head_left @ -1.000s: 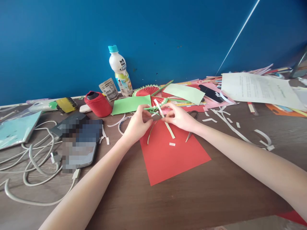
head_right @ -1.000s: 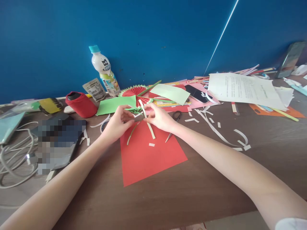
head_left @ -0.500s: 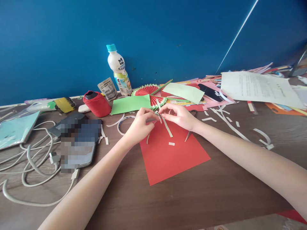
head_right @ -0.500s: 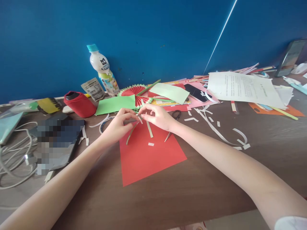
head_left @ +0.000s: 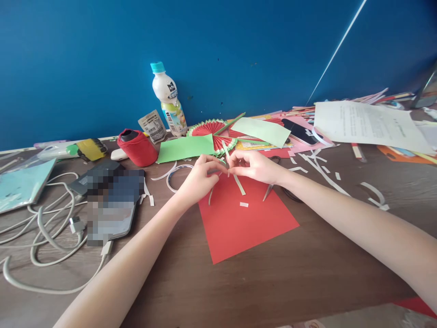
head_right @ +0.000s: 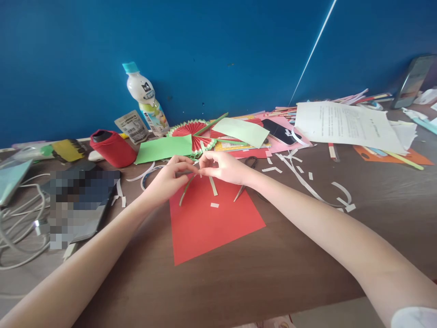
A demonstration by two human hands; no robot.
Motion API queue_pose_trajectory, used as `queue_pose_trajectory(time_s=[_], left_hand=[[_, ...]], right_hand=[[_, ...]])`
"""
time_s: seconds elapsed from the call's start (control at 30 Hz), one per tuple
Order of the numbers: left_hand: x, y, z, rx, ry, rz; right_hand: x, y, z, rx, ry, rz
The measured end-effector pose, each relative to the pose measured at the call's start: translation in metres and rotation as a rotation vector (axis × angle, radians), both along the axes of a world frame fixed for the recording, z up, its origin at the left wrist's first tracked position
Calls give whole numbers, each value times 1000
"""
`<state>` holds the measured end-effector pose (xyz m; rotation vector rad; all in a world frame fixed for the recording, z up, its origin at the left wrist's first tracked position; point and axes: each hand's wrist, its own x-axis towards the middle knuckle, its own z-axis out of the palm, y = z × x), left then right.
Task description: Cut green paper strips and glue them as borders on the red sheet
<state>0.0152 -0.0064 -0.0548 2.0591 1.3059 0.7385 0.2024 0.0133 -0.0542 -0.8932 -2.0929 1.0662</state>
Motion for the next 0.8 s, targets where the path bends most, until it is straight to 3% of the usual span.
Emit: queue_pose_trajectory(time_s=[0.17, 0.33, 0.47, 0.6, 0.8], left_hand=[[2, 2, 3, -108, -73, 21], [1, 3, 1, -51, -39, 55], [6, -3, -2, 123, 90, -76], [14, -9, -8, 196, 250, -192], [17, -12, -14, 197, 278, -205]], right_hand=[[8, 5, 7, -91, -49, 110], [16, 7, 15, -189, -88, 240], [20, 11, 16, -264, -50, 232], [23, 14, 13, -277, -110, 223], [23, 10, 15, -285, -259, 197]])
